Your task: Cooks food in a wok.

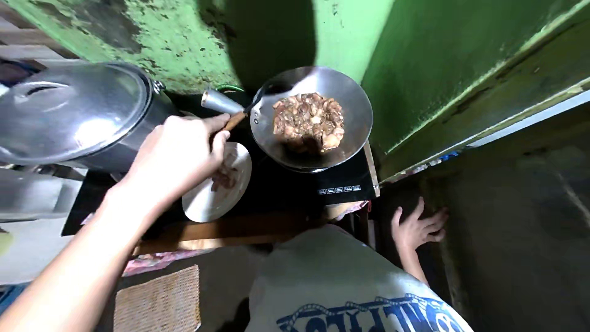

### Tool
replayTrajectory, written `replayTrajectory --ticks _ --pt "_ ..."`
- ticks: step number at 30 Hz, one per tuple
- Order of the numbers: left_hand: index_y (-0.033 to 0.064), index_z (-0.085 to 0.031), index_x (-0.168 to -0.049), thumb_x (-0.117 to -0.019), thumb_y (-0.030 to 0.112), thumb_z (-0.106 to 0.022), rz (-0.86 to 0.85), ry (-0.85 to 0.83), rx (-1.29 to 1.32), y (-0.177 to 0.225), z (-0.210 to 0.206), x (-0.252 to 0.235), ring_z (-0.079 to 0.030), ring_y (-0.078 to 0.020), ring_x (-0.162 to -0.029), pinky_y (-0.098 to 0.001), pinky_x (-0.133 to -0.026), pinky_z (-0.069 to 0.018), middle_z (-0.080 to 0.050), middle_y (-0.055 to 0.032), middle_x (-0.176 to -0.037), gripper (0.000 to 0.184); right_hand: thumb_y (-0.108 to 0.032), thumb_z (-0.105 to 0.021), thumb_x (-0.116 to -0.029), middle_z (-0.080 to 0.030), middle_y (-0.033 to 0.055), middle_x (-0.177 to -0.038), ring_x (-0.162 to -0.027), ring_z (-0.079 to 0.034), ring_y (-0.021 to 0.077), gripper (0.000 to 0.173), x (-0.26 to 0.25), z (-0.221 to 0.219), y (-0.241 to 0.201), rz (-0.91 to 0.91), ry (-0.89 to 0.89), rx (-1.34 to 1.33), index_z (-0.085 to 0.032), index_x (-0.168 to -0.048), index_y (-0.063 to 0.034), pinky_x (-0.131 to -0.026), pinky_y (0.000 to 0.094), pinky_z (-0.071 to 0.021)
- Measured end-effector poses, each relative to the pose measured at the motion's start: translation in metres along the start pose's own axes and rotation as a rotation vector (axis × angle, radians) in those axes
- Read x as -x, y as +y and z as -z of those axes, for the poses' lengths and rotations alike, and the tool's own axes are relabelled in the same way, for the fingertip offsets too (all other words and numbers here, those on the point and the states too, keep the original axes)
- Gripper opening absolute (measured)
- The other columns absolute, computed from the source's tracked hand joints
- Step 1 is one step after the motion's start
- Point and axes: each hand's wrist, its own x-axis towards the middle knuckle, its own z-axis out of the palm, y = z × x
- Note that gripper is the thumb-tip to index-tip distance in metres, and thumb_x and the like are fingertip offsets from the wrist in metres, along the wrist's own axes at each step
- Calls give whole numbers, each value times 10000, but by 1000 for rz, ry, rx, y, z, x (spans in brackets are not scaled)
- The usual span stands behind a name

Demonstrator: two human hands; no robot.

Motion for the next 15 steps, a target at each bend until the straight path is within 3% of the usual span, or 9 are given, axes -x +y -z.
replayTrajectory --ticks 3,8,12,15 --pt "48 -664 -1353 -1076 171 -512 51 -134 17 9 -3 3 -703 -491 -930 -694 -798 -519 -724 -275 -1032 339 -429 -509 -966 -224 415 -1579 -1451 -199 639 686 -1 0 2 -10 -17 -14 -419 -1549 -78 -1084 801 -175" --pt "60 -682 -1331 -1084 214 -489 78 -40 -29 3 6 -4 -682 -553 -952 -750 -785 -486 -711 -311 -1039 349 -443 -514 -963 -230 414 -1578 -1456 -198 632 701 -3 -2 3 -21 1 4 -415 -1550 -74 -1095 791 -167" --pt "49 -669 -1346 -1088 204 -504 85 -156 -9 17 6 -5 -690 -512 -953 -702 -806 -508 -717 -284 -1045 344 -440 -503 -963 -218 408 -1586 -1460 -191 628 702 -5 -3 6 -9 3 -2 -408 -1553 -71 -1092 796 -165" --pt "94 -671 -1352 -1089 265 -486 81 -60 -53 9 11 10 -684 -538 -926 -734 -759 -493 -714 -291 -1010 365 -423 -525 -958 -220 415 -1580 -1455 -195 634 699 -4 -2 6 -2 -5 1 -414 -1548 -64 -1085 797 -180"
